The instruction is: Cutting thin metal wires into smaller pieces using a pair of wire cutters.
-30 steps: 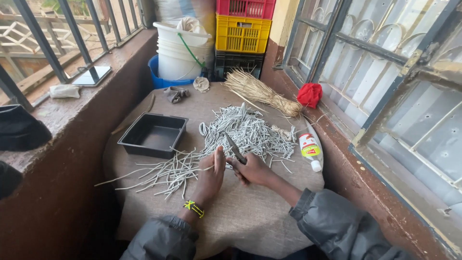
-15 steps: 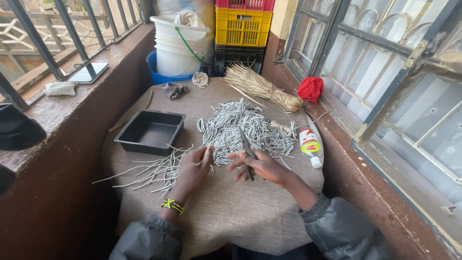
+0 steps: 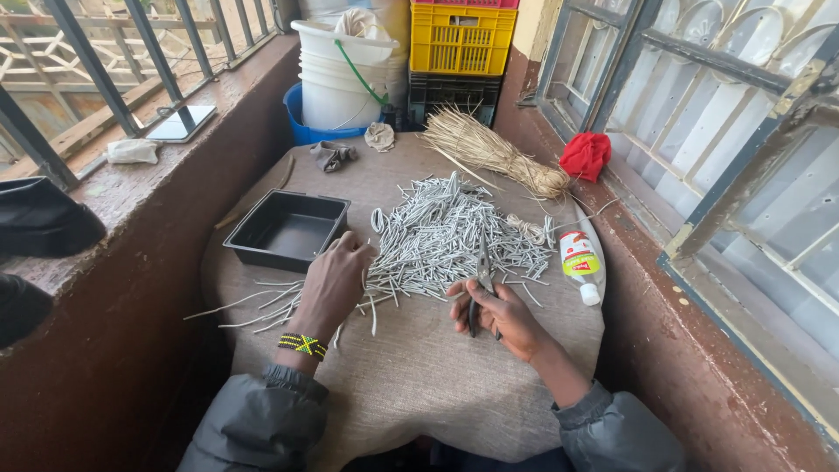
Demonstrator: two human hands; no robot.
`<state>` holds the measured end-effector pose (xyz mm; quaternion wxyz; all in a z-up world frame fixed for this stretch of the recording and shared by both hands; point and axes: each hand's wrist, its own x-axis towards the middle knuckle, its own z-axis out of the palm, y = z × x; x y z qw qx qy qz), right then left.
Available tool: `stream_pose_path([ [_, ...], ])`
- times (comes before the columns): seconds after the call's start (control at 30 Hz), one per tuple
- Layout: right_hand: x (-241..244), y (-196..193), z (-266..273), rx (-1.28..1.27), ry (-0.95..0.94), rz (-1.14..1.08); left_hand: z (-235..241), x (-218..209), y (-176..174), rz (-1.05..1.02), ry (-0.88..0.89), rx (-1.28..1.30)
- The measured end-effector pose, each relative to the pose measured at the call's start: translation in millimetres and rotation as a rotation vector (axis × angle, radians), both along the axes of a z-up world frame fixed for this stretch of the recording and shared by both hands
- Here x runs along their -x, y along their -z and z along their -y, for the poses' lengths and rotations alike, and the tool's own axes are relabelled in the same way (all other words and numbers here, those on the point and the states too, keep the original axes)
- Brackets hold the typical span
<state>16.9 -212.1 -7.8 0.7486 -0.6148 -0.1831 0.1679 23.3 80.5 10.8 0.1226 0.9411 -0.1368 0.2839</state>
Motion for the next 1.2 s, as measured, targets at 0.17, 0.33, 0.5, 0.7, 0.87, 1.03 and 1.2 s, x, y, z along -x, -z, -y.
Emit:
stream_pose_path([
  [0.17, 10, -6, -2, 0.039, 0.013, 0.052, -8, 10, -11, -0.031, -0.037, -0.156],
  [0.33, 17, -11, -5, 0.077, 0.01, 0.092, -13, -2, -2, -0.056, -0.138, -0.218],
  [0.5, 19, -14, -5, 0.052, 0.021, 0.11, 35, -8, 6, 0.063, -0.055, -0.224],
  [0.7, 21, -17, -6, -0.013, 0.04, 0.09, 103, -18, 11, 0.149, 0.026, -0.334],
  [0.87, 17, -13, -3, -0.046, 0.058, 0.067, 101, -43, 34, 0.155, 0.041, -0.25],
  [1.03, 14, -10, -2, -0.03, 0.022, 0.064, 76, -25, 26, 0.192, 0.072, -0.046],
  [1.2, 20, -32, -5, 0.083, -0.156, -0.016, 52, 32, -32, 0.161, -0.04, 0.036],
])
